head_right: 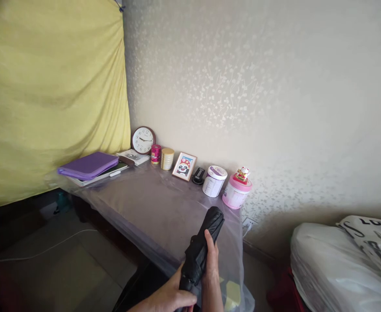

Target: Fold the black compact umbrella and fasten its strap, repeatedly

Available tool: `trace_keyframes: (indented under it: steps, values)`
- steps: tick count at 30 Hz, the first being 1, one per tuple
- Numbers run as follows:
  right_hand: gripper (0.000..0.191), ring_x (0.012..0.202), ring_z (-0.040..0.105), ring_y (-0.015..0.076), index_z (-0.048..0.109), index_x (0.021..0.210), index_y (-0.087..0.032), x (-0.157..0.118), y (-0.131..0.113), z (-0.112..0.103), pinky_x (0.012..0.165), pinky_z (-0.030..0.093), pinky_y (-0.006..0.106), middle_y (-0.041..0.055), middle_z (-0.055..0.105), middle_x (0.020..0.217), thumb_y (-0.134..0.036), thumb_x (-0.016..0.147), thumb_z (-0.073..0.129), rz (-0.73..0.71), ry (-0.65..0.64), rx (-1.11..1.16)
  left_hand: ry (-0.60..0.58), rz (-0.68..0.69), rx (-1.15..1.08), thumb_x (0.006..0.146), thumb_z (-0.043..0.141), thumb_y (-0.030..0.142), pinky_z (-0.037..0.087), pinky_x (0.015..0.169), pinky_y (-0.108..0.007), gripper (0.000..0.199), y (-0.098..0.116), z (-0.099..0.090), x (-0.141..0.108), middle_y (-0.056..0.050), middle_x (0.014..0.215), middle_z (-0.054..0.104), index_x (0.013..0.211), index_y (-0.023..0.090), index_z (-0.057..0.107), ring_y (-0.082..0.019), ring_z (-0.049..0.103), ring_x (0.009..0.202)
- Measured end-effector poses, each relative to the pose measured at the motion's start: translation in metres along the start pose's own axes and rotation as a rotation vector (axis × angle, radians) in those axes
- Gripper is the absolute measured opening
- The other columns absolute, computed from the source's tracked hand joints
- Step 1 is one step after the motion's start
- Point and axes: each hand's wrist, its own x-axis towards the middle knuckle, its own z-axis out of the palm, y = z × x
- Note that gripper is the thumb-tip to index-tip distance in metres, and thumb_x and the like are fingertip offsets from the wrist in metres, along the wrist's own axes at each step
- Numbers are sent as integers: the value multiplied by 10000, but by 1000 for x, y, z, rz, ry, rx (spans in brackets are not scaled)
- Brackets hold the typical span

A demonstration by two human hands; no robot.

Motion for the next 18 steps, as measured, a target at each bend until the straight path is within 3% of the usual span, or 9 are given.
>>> trace_keyframes:
  steps: [2,4,7,10,12,14,16,18]
  values:
    - [577,443,558,164,589,936,-106,2,1,-1,404,438,260,7,605,555,-555,582,665,34,-29,-47,29,-29,6,591,505,146,328,441,-193,703,-3,2,2,107,474,437,1257,210,286,-82,395,392]
    - [584,499,584,169,570,981,-122,4,4,-1,445,458,259,2,623,603,-539,586,673,26,-17,-102,133,-16,117,589,510,135,346,459,-203,714,-13,0,5,81,567,493,1263,229,293,-83,428,424]
    - [578,579,609,174,552,996,-140,4,8,2,515,482,258,-3,641,664,-510,577,697,-31,52,-159,363,37,449,597,536,122,399,599,-240,781,-29,-5,9,-15,819,588,1317,213,247,-140,559,663]
    - [593,579,612,178,546,1004,-134,2,10,5,519,482,263,7,651,678,-500,566,707,-30,80,-118,450,-61,726,632,537,142,401,641,-293,851,-31,-10,6,-65,830,604,1377,177,126,-205,583,748]
    - [596,551,605,176,549,1003,-132,1,9,5,497,473,264,7,650,662,-497,560,710,-7,69,-55,410,-76,709,627,556,162,405,619,-299,869,-20,-11,2,-66,814,605,1377,174,118,-207,587,712]
    - [586,506,588,169,564,976,-127,1,9,3,476,466,269,2,639,621,-509,556,706,41,40,-2,276,-3,448,621,567,184,403,552,-248,844,-4,-10,-3,-12,755,594,1353,213,149,-142,561,588]
    - [576,462,569,165,581,939,-117,2,9,1,462,463,281,3,624,582,-546,569,680,99,-11,29,70,-35,118,656,527,214,388,476,-222,782,9,-7,-7,36,661,571,1332,237,135,-95,494,438]
    - [566,464,569,168,591,920,-114,4,10,-2,470,466,290,8,622,578,-570,591,653,118,-53,25,13,-63,-1,651,517,201,360,435,-199,748,15,-3,-6,82,538,515,1311,226,166,-73,423,359]
